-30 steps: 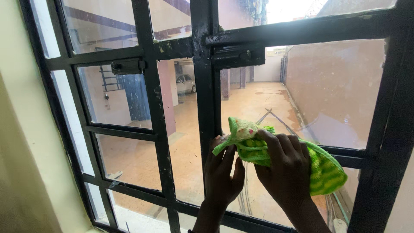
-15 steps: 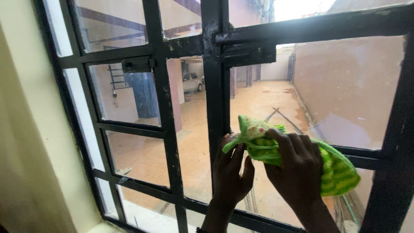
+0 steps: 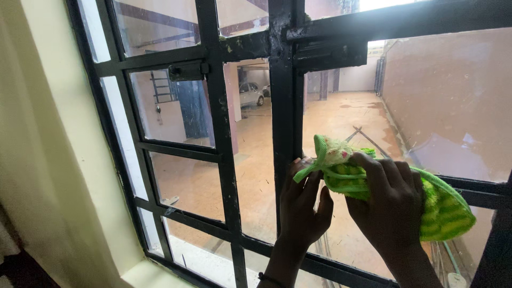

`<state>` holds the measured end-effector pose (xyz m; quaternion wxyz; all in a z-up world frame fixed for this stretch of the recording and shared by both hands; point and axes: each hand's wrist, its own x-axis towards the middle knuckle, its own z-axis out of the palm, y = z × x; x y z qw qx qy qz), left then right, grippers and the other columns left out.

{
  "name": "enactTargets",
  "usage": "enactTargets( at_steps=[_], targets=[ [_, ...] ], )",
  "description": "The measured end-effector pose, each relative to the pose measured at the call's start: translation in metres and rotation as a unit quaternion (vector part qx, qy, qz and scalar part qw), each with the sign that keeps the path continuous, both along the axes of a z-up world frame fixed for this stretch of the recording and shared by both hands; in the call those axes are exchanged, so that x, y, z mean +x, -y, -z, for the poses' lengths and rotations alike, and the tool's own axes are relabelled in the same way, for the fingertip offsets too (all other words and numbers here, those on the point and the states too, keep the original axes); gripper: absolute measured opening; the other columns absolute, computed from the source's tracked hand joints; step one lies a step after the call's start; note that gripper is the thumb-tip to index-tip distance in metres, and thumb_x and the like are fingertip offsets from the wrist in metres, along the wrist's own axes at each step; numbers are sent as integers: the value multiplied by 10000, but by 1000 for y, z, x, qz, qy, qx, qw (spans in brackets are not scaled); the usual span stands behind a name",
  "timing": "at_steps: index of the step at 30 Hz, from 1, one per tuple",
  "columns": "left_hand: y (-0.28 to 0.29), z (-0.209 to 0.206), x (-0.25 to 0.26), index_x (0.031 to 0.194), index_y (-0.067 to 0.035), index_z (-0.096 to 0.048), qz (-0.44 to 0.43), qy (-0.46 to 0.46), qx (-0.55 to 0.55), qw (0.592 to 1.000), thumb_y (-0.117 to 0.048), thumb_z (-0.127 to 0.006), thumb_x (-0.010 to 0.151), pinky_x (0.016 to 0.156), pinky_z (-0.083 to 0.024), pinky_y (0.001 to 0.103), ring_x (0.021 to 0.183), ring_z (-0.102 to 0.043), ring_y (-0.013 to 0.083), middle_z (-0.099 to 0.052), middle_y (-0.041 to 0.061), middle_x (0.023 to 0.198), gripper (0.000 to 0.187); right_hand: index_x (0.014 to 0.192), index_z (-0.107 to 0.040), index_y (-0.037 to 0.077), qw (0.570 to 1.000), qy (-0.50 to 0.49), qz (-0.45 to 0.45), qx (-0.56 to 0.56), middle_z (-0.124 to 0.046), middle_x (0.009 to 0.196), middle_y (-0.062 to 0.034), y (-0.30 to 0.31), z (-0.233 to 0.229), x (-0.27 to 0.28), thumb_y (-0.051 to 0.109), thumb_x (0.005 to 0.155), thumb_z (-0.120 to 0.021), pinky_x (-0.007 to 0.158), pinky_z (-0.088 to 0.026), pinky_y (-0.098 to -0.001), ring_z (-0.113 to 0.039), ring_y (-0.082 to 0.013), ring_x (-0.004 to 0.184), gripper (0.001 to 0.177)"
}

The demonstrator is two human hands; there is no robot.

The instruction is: The person wipes the window frame and glass panes with a green cloth. They move systematically across the frame sections and the lower sill, rubbing the surfaces to remove dirt.

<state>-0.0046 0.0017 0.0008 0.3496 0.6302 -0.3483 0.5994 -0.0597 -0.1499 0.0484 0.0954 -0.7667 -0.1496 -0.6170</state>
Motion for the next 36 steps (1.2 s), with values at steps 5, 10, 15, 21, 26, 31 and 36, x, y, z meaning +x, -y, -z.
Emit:
enactTargets(
  at_steps=[5, 10, 15, 21, 26, 31, 36],
  targets=[
    [0, -1, 0, 1316, 50, -615, 0, -4, 5, 1000, -76, -662, 941, 1232, -439, 537, 1385, -563, 419, -610, 241, 1360, 398, 1262, -642, 115, 1000, 15, -12, 1, -675, 1032, -121, -1, -1, -5, 191, 681, -808, 905, -453, -471, -637, -335, 1018, 609],
    [-2, -4, -1, 1328, 42, -628, 0, -3, 7, 1000, -61, -675, 910, 1227, -436, 546, 1382, -559, 428, -609, 232, 1379, 433, 1237, -633, 118, 999, 21, -34, 12, -663, 995, -113, -4, -6, -6, 197, 702, -802, 872, -449, -480, -632, -336, 973, 567],
    [0, 2, 0, 1303, 19, -640, -35, -9, -5, 999, -69, -712, 866, 1177, -437, 538, 1382, -528, 461, -600, 243, 1391, 452, 1223, -633, 107, 999, 31, -36, 2, -651, 960, -116, -2, -8, -6, 181, 662, -789, 835, -445, -485, -613, -356, 935, 587],
    [1, -2, 3, 1329, 53, -621, -6, -19, 8, 1000, -43, -690, 865, 1193, -405, 560, 1364, -534, 461, -604, 257, 1362, 479, 1225, -636, 104, 998, 38, -48, 9, -662, 963, -91, -1, -9, -9, 154, 684, -781, 829, -456, -467, -621, -334, 927, 562],
    [3, 0, -1, 1327, 34, -626, 1, -19, -3, 1000, -41, -685, 898, 1205, -429, 538, 1376, -549, 450, -623, 245, 1372, 439, 1238, -630, 102, 998, 35, -49, 0, -666, 1002, -91, -1, -5, -9, 151, 718, -789, 859, -449, -472, -621, -330, 964, 546],
    [3, -2, 2, 1311, 38, -639, -17, -16, 2, 1000, -42, -691, 863, 1192, -416, 549, 1355, -552, 456, -626, 253, 1352, 458, 1219, -639, 109, 999, 34, -41, 8, -658, 972, -91, -3, -9, -9, 148, 661, -790, 857, -456, -474, -622, -327, 948, 579],
    [4, -1, 4, 1297, 37, -640, -23, -4, -6, 1000, -43, -692, 877, 1180, -431, 535, 1367, -543, 463, -617, 263, 1359, 430, 1222, -647, 115, 998, 34, -44, 15, -658, 963, -84, -4, -8, -8, 146, 674, -793, 852, -458, -468, -621, -320, 938, 568]
  ],
)
